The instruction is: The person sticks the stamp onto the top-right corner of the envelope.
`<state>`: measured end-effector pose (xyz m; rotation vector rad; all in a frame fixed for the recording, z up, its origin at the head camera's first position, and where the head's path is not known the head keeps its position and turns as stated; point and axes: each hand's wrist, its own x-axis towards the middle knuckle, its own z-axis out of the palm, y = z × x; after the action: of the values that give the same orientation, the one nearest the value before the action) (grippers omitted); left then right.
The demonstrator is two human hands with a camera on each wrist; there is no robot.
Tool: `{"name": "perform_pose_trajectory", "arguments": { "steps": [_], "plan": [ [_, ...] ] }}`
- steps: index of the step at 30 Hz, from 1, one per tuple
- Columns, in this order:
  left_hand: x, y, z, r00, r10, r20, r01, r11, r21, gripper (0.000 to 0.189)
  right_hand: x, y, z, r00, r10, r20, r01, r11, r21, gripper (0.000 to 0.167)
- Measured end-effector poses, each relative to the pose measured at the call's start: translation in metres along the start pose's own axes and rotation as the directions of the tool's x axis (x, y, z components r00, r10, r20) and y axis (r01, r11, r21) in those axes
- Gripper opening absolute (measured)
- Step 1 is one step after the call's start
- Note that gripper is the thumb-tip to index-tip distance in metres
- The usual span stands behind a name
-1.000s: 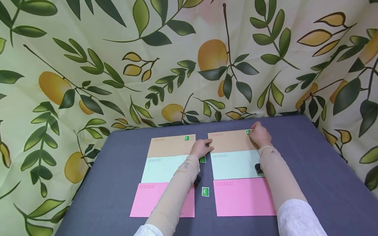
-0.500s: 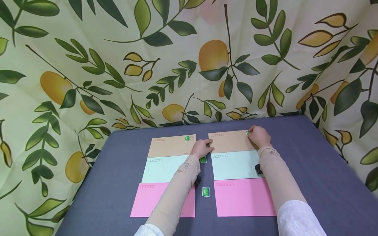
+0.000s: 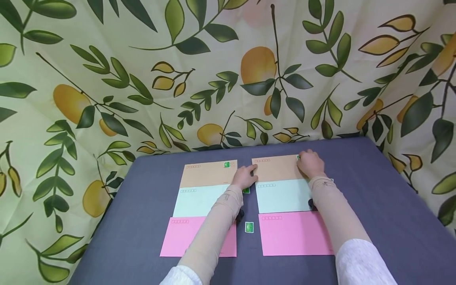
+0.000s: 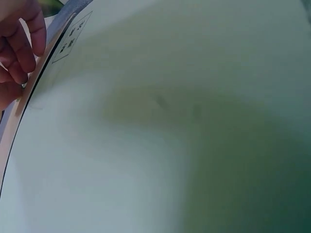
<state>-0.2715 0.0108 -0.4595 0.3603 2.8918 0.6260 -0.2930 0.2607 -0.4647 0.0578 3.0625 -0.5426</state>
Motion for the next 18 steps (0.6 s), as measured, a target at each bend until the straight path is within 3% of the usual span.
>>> {"name": "perform_pose_trajectory", "arguments": {
  "steps": [3,9,15,18],
  "plan": [
    [-0.003,0.000,-0.003,1.000,0.010,0.020,-0.010,1.000,0.020,0.047,-0.002,-0.003,-0.001,1.000,-0.012,-0.011,0.012,1.000,-0.005,0.035],
    [-0.008,-0.001,-0.007,0.994,0.096,0.048,-0.097,0.995,0.013,0.046,-0.006,-0.003,-0.002,0.997,-0.019,-0.080,0.021,1.000,0.022,0.032],
    [-0.024,-0.009,-0.021,0.983,0.184,0.007,-0.184,0.976,0.118,0.044,-0.015,-0.011,-0.010,0.984,-0.081,-0.156,0.093,0.993,0.075,0.032],
    [-0.034,-0.013,-0.030,0.980,0.197,-0.025,-0.193,0.975,0.110,0.043,-0.023,-0.019,-0.015,0.980,-0.097,-0.172,0.117,0.987,0.107,0.031]
  ]
}}
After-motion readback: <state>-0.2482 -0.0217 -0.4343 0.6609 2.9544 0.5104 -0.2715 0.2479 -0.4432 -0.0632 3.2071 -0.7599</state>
